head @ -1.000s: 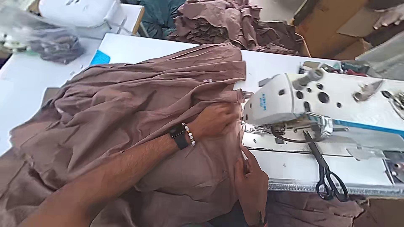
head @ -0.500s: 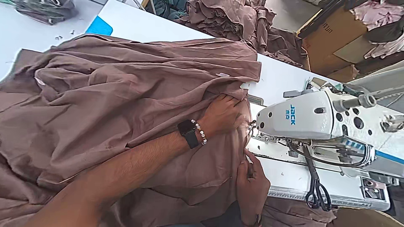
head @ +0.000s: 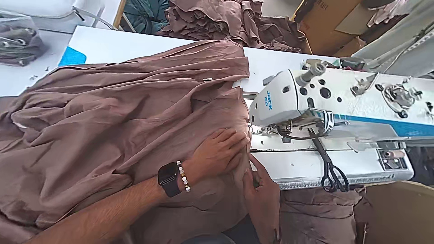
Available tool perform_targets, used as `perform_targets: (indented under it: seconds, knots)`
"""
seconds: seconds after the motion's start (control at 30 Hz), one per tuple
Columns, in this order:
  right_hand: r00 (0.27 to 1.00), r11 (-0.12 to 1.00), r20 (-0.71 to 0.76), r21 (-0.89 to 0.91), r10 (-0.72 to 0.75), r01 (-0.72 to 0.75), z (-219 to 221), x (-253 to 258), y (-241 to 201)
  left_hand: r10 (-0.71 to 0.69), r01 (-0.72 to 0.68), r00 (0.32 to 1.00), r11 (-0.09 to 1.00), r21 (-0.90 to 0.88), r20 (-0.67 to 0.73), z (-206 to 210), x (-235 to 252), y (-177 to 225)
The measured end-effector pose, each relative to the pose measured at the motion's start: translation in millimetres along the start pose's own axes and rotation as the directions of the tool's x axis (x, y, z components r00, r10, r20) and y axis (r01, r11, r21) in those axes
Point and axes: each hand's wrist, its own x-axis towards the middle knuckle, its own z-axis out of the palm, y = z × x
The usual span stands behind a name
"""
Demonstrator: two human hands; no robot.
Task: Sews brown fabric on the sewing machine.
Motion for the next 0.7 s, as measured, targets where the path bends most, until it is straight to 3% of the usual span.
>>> perform_targets:
  seconds: [0.17, 0.27, 0.4, 0.47, 0.6, 0.7]
  knots:
    - [1.0, 0.985, -0.004, -0.169, -0.03, 0.028, -15, 7, -17, 0.025, -0.025, 0.999, 1.0, 0.014, -0.026, -1, 10, -9]
    - [0.996, 0.96, 0.005, -0.264, -0.093, 0.091, -16, 24, -19, 0.114, -0.112, 0.99, 0.993, 0.034, -0.081, -2, 19, -21]
    - [0.995, 0.97, 0.005, -0.219, -0.104, 0.103, -10, 40, -16, 0.162, -0.159, 0.985, 0.986, 0.055, -0.052, -4, 25, -33]
    - [0.997, 0.986, 0.028, -0.151, -0.069, 0.073, -9, 56, -7, 0.11, -0.109, 0.994, 0.993, 0.042, -0.025, -5, 24, -24]
    - [0.977, 0.989, 0.213, -0.14, -0.019, 0.05, -5, 92, 21, -0.212, 0.213, 0.977, 0.973, -0.094, 0.025, -3, 12, 13]
    - [0.968, 0.969, 0.251, -0.234, -0.02, 0.081, -19, 77, 24, -0.163, 0.164, 0.984, 0.986, -0.017, 0.075, -3, 2, 8]
